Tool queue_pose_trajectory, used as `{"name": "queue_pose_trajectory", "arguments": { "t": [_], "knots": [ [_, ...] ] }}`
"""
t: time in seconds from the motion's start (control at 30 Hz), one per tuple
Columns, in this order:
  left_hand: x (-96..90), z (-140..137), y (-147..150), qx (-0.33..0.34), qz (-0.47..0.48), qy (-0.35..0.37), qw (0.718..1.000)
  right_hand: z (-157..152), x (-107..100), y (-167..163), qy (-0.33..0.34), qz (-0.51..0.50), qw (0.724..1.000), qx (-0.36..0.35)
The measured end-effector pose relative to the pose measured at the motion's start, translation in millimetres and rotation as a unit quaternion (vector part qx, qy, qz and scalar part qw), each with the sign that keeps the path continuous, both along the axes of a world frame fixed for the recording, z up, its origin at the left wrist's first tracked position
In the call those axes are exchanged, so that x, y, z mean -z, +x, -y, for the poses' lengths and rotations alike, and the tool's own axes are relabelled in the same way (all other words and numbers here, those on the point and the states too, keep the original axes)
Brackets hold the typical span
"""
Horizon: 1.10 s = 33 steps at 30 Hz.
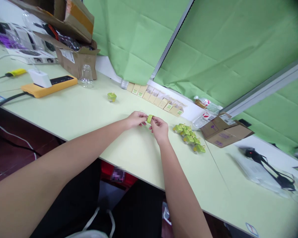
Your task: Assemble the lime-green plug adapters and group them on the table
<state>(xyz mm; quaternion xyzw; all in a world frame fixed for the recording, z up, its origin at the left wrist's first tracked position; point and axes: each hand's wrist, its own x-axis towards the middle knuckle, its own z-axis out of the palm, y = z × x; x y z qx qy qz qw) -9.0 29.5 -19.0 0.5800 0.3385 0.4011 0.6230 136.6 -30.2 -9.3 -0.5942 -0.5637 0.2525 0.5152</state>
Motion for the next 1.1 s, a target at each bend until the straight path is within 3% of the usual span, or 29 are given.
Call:
{"name": "queue_pose_trajectory", "arguments": {
  "t": [0.63,1.1],
  "knots": [
    [-3.3,1.9,0.0,-0.022,0.012,-0.002,1.000,1.4,-2.6,-2.8,0.010,-0.014,1.000,0.001],
    [-2.1,1.7,2.8,-0.080,0.023,0.048,0.995,0.3,-0.2,-3.2,0.015,-0.019,1.000,0.002]
  ]
}}
